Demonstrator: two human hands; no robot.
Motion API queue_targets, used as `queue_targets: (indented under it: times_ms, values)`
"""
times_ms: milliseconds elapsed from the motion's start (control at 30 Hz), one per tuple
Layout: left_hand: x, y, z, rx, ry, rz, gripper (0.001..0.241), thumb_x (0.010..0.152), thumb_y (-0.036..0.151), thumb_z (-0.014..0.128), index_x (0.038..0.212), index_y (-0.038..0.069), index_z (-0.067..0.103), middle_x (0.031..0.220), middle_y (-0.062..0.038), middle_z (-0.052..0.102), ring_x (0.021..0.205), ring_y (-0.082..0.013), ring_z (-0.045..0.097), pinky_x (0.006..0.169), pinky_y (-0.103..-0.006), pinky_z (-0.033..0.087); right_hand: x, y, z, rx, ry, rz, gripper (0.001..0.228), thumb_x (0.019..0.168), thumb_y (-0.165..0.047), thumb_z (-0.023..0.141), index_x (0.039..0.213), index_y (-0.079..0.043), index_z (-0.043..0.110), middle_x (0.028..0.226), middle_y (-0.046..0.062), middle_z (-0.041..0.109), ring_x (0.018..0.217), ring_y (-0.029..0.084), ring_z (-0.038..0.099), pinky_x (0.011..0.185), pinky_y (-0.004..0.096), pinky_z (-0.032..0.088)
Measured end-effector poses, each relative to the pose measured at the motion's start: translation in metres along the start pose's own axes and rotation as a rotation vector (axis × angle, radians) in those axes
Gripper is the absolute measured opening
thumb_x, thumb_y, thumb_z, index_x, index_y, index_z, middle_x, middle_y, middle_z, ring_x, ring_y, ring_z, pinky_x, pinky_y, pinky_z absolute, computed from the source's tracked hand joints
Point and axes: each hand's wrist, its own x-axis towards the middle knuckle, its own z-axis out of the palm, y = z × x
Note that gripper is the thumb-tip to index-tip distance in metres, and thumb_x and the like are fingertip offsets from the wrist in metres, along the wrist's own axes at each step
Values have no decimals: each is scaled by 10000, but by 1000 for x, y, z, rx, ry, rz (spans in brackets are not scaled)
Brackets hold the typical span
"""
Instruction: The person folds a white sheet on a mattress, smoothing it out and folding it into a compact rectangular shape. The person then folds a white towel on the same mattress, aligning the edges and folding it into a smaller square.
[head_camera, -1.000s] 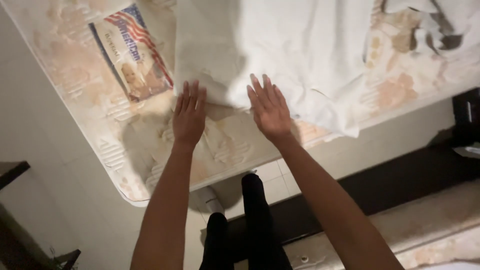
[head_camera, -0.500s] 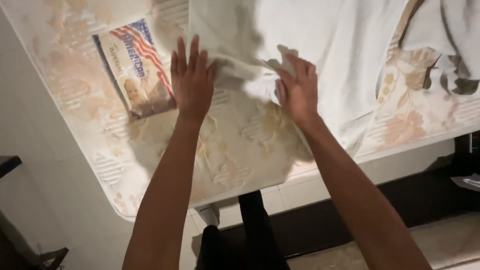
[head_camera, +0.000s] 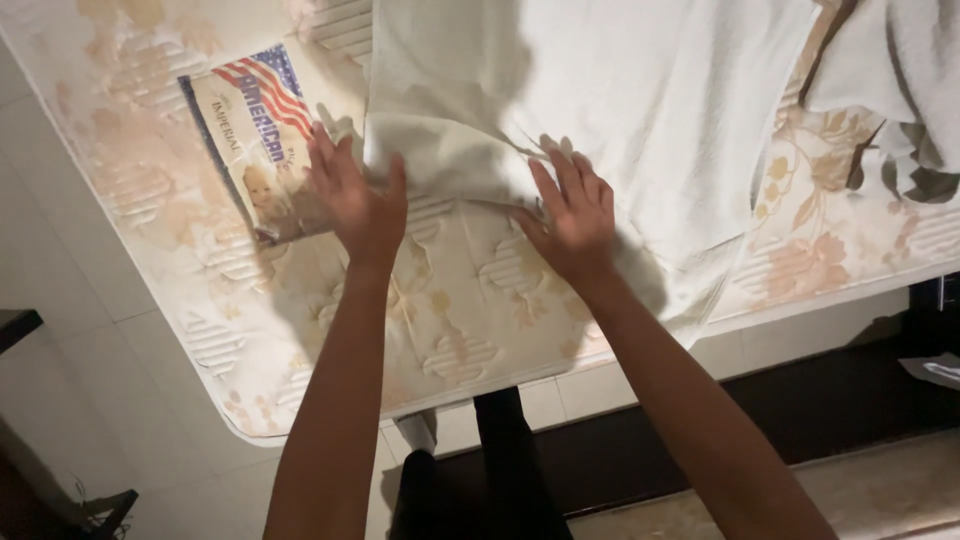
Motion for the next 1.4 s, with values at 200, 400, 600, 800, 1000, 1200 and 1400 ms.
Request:
queue_targets:
  times_ms: [200,400,600,800,1000,1200,1400]
  values:
    - [-10,-6,-4,-59,45,-22,214,957,175,812,1036,5,709,1554,-267,492,1457,-497,417,1209,-593,319,-19,6,20,-28,72,24,545,968,-246,794,1462,-114,608,1572,83,533,1394,358,506,1117,485,400]
    - [-37,-1,-29,-189,82,-10,108,1021,64,719,981,-18,662,1554,-235,525,1479,-430,466,1224,-493,397,-27,-5,14,4,1,72,473,973,-117,687,1443,-130,635,1555,58,554,1409,340,485,1159,471,333]
    - [-70,-13,-83,-228,-42,-33,174,1043,105,678,944,-21,613,1526,-227,552,1366,-443,523,1145,-504,425,-47,-17,2,53,-31,62,488,999,-112,640,1483,-111,585,1586,87,512,1452,353,421,1169,495,263]
    - [-106,-41,-131,-182,-154,-11,154,1029,121,656,968,-14,614,1503,-252,571,1281,-428,539,1092,-496,441,-79,-41,0,8,-92,75,542,968,-101,621,1505,-150,571,1608,104,484,1473,366,402,1192,504,240]
    - [-122,-30,-144,-336,-236,-125,531,916,151,731,1414,24,597,1140,-173,652,1139,-341,578,1003,-450,492,-105,-106,13,41,-126,-11,653,922,-278,692,1540,-134,536,1641,199,336,1451,408,340,1150,576,242]
    - [-135,-22,-133,-268,-224,191,281,927,125,767,1200,123,698,1286,-72,730,1336,-304,569,1115,-463,426,-128,-152,62,106,-61,-54,689,905,-398,754,1513,-162,534,1673,98,369,1498,341,393,1154,563,284]
    - [-121,-6,-143,-297,-314,152,346,875,154,756,1213,109,696,1251,-25,718,1366,-266,528,1122,-470,305,-103,-168,68,35,61,33,373,932,-214,758,1302,-219,712,1565,62,497,1393,302,440,1113,485,249]
